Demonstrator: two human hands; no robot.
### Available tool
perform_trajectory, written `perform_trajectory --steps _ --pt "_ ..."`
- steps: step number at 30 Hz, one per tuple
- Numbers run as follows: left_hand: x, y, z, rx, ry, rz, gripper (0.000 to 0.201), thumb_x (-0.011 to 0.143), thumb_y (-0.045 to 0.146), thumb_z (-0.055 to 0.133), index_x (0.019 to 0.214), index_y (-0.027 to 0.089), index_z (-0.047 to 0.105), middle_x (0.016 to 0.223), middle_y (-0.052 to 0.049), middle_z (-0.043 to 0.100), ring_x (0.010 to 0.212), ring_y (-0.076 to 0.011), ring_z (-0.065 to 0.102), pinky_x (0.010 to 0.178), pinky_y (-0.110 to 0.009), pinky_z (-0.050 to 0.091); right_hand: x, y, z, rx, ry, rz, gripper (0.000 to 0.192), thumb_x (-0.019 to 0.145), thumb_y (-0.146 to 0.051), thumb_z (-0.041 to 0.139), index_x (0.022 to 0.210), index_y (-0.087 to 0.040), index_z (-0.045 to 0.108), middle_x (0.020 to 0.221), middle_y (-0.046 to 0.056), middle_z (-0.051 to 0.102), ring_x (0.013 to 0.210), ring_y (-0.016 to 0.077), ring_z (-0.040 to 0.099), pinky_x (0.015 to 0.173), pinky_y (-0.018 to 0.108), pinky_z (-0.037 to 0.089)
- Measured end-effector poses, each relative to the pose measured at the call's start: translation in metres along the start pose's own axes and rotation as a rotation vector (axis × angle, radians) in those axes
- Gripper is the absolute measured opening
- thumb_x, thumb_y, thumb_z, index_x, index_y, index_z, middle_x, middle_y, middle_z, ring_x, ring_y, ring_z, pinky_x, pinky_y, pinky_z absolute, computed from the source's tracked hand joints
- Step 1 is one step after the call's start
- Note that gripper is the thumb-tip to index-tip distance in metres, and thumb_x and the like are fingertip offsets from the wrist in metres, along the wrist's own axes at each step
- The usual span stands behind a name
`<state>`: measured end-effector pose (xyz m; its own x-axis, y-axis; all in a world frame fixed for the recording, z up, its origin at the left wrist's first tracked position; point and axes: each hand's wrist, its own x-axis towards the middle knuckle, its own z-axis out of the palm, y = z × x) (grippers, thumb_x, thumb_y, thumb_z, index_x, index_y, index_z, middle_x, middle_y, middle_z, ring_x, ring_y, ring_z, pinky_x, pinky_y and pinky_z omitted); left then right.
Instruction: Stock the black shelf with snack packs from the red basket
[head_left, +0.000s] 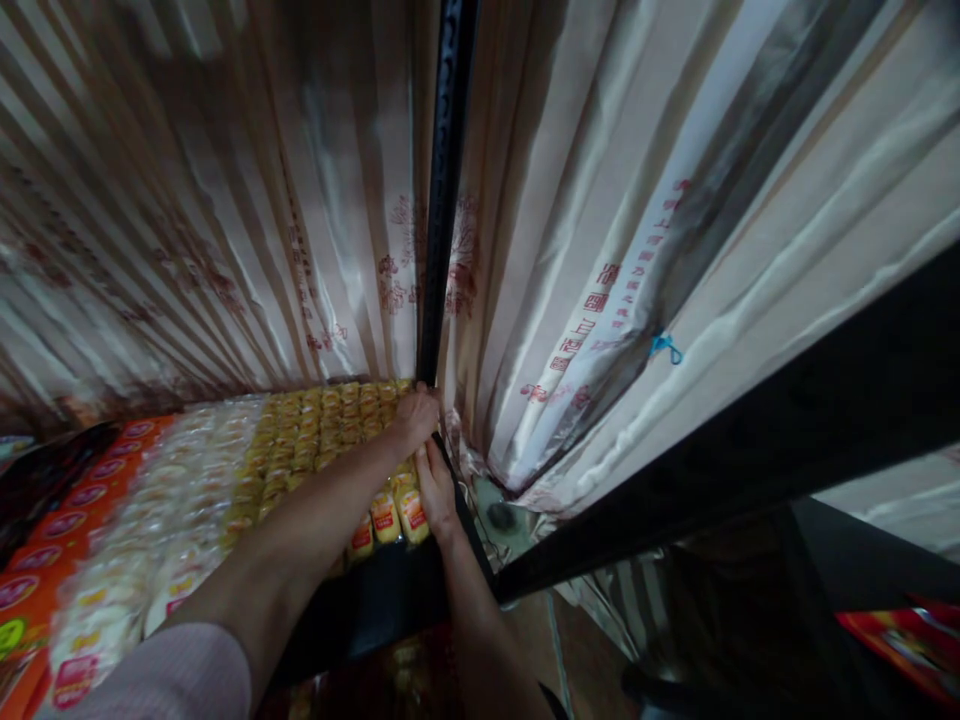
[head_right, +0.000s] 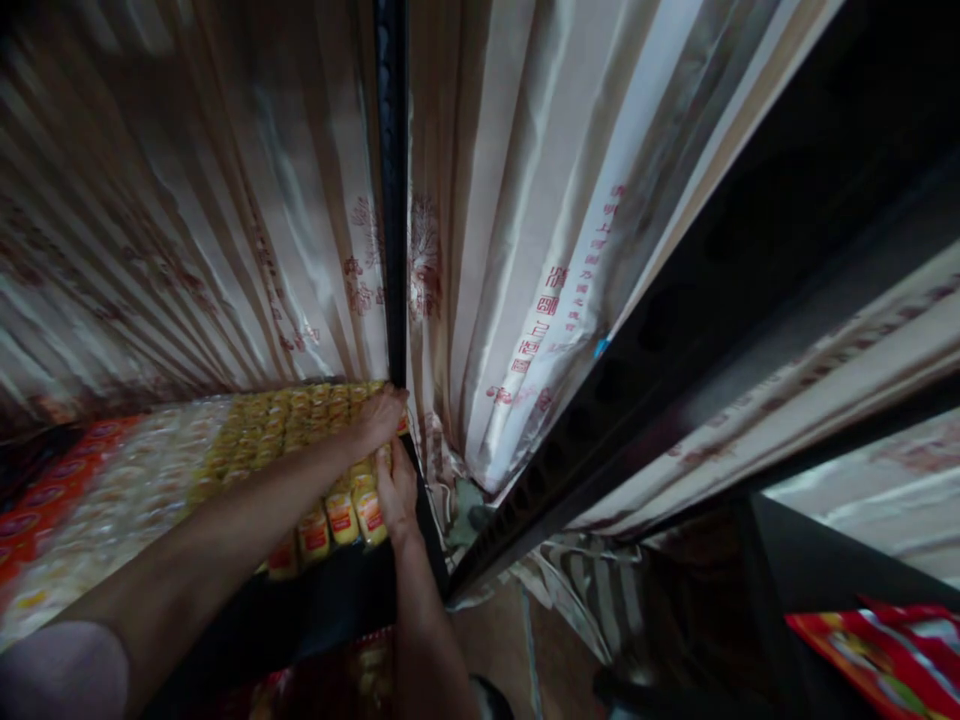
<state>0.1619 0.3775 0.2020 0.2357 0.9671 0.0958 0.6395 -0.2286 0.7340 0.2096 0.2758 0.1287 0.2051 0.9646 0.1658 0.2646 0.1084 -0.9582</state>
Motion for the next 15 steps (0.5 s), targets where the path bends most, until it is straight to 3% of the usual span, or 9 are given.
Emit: perform_trajectory --steps 4,7,9,12,15 --pt "-0.004 0.005 -0.006 0.314 -0.06 0.049 0.029 0.082 0.002 0.037 0.096 0.009 0.061 0.109 -0.018 0.051 0.092 -0.0231 0.059 0.082 -0.034 0.046 -0.001 -0.003 -0.001 0.017 -0.009 0.042 0.061 0.089 -0.054 0.032 0.137 -0.018 0.039 0.142 0.008 0.041 0.132 0.0195 0.035 0.112 0.036 0.023" --pt "-0.007 0.01 -0.011 0.459 -0.096 0.071 0.033 0.084 0.003 0.033 0.105 0.006 0.058 0.11 -0.018 0.052 0.092 -0.0235 0.059 0.078 -0.034 0.048 -0.002 -0.001 -0.002 0.071 -0.008 0.028 0.065 0.089 -0.055 0.031 0.143 -0.018 0.026 0.148 0.007 0.031 0.137 0.0184 0.026 0.114 0.037 0.018" --pt "-0.009 0.014 -0.014 0.498 -0.102 0.081 0.036 0.084 0.002 0.031 0.11 0.006 0.055 0.11 -0.018 0.052 0.093 -0.023 0.059 0.078 -0.033 0.049 -0.003 0.002 -0.002 0.106 0.011 0.013 0.066 0.089 -0.055 0.028 0.143 -0.018 0.025 0.148 0.007 0.03 0.138 0.0186 0.023 0.114 0.037 0.016" --pt "-0.02 0.024 -0.022 0.549 -0.058 0.102 0.036 0.085 0.004 0.031 0.112 0.009 0.054 0.112 -0.015 0.052 0.091 -0.0202 0.06 0.075 -0.03 0.049 -0.006 0.004 -0.003 0.117 0.052 -0.032 0.064 0.09 -0.054 0.025 0.141 -0.015 0.031 0.146 0.009 0.034 0.136 0.0195 0.027 0.114 0.038 0.017" --pt "-0.046 0.036 -0.03 0.526 0.069 0.173 0.029 0.087 0.013 0.036 0.109 0.014 0.056 0.109 -0.011 0.054 0.088 -0.0182 0.06 0.072 -0.029 0.05 -0.011 0.003 -0.004 0.093 0.12 -0.089 0.06 0.091 -0.05 0.025 0.138 -0.014 0.034 0.144 0.009 0.037 0.134 0.0182 0.03 0.113 0.038 0.019"
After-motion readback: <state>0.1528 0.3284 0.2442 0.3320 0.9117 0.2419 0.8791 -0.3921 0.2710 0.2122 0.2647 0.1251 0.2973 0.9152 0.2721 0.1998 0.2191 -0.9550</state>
